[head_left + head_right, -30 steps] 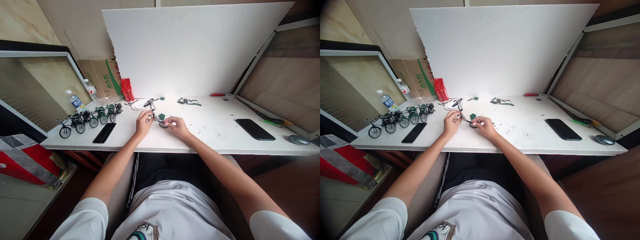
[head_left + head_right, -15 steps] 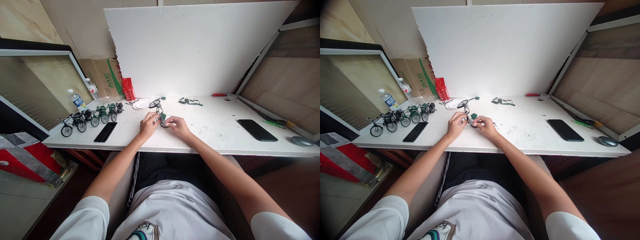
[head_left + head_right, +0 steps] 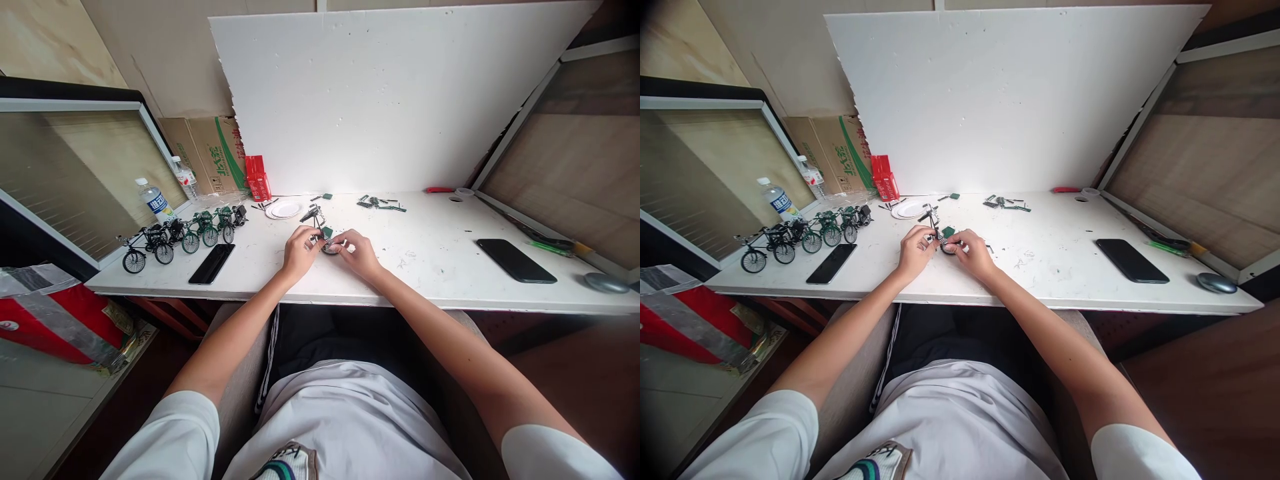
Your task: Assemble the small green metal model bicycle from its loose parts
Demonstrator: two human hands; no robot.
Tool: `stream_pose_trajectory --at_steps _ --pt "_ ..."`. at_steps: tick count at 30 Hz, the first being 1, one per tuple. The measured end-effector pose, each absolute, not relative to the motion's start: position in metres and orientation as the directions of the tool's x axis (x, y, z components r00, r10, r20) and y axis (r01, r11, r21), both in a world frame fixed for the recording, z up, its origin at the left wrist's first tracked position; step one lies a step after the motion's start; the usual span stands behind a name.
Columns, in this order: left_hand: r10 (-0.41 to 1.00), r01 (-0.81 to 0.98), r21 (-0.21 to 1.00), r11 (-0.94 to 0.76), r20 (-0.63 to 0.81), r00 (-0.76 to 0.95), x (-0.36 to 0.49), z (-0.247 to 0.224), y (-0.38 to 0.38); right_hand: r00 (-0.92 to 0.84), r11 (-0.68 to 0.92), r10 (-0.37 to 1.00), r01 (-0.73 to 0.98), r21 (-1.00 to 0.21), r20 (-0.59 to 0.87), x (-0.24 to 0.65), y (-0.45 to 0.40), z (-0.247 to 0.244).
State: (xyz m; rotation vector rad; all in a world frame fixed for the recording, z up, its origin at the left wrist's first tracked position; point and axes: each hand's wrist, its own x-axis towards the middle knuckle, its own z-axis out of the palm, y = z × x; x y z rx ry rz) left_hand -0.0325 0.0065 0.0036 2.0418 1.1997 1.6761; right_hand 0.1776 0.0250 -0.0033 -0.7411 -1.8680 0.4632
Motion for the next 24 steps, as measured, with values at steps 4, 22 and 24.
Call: stream_pose_trajectory --at_steps 4,22,24 --pt "0.780 0.320 0.746 -0.584 0.625 -0.034 -0.0319 0.0001 0.0114 -0.339 0.829 0.556 0.294 -0.476 0.759 0.1769 0.0225 0.0001" --pt "0.922 0.133 0.915 -0.381 0.387 -0.024 -0.0299 0.0067 0.0046 -0.303 0.857 0.465 0.391 -0.336 0.832 0.1731 0.0234 -0.0069" --pt "0.929 0.113 0.925 -0.363 0.368 -0.027 -0.0308 0.0052 0.0064 -0.296 0.857 0.465 0.388 -0.341 0.834 0.1725 0.0227 -0.0069"
